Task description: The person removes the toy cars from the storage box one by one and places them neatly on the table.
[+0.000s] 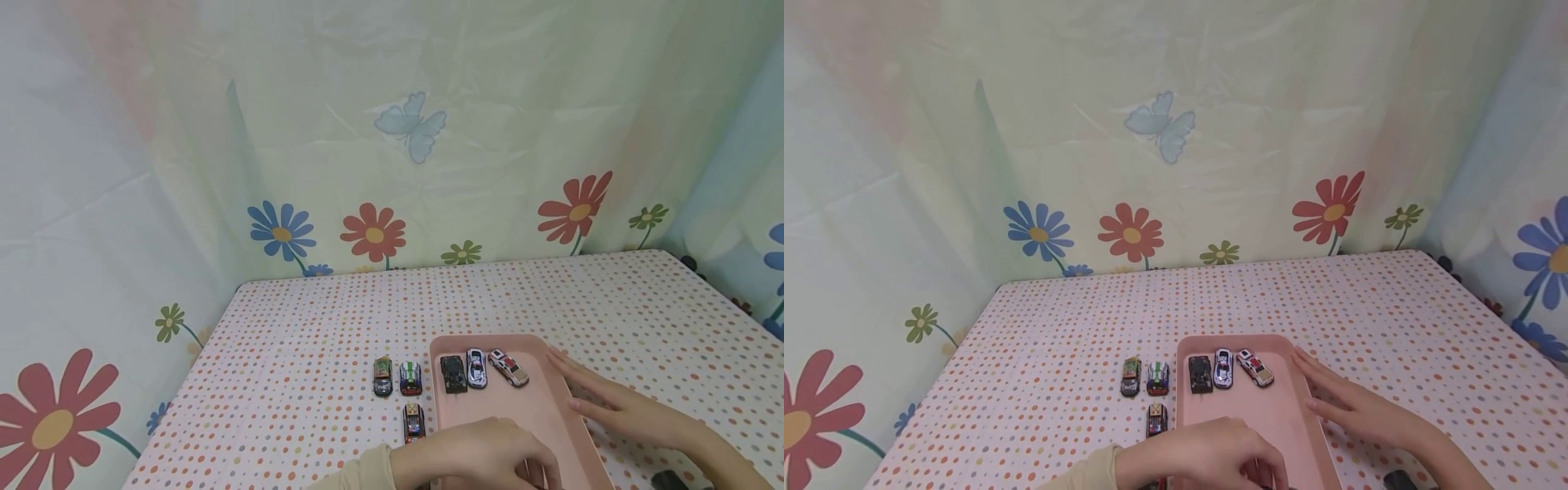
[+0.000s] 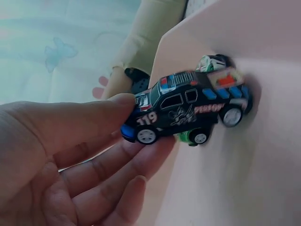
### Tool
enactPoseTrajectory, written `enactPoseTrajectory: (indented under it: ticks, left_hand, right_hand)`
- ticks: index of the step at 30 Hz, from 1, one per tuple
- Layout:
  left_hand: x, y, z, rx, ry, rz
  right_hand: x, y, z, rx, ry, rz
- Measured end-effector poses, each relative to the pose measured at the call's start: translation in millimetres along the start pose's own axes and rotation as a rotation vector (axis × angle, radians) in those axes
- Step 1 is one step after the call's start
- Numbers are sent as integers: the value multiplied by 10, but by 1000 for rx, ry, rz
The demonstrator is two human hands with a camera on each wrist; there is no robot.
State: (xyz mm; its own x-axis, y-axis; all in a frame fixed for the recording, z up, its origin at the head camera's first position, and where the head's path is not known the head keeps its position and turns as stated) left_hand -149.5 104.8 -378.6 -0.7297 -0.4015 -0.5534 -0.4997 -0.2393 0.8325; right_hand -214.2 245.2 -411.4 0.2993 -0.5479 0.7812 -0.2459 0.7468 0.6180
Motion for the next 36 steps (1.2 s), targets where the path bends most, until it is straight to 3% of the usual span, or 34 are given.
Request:
enactPoseTrajectory:
  ticks: [5,8,11,19,23,30,36]
  left_hand:
    - [40,127,13,-85,-26,-34]
    - [88,230,13,-124,-26,-165]
    - [162,338,-5,-168,13,-329]
    - [303,592,-52,-312,12,-536]
    - [393,649,-90,-364,63,-580]
    - [522,740,-149,-443,82,-527]
    - [639,793,-240,-466,118,-623]
  right_hand:
    - [8,0,3,-5,6,-5]
    - [0,0,5,-4,1,-4]
    - [-7,0,10,-4,-3,-3]
    - [-22,-9,12,8,-19,7]
    - [-24,-8,13,10,-12,3]
    - [-20,-13,13,5,1,1]
    - [-14,-8,15,-3,12,-9]
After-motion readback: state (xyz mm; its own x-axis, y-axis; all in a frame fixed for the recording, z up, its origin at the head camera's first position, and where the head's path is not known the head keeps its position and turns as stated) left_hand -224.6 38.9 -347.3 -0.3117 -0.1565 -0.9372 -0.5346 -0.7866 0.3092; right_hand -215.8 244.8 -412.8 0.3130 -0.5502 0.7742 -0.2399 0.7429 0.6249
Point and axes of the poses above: each hand's wrist, its own z-axis towards the middle knuckle, its own y-axis out of the back of the hand, x = y × z, the point moved 8 cm from there along z, towards the middle knuckle, and after that the axes turned 14 degrees about -x, right-handed, at the moved point
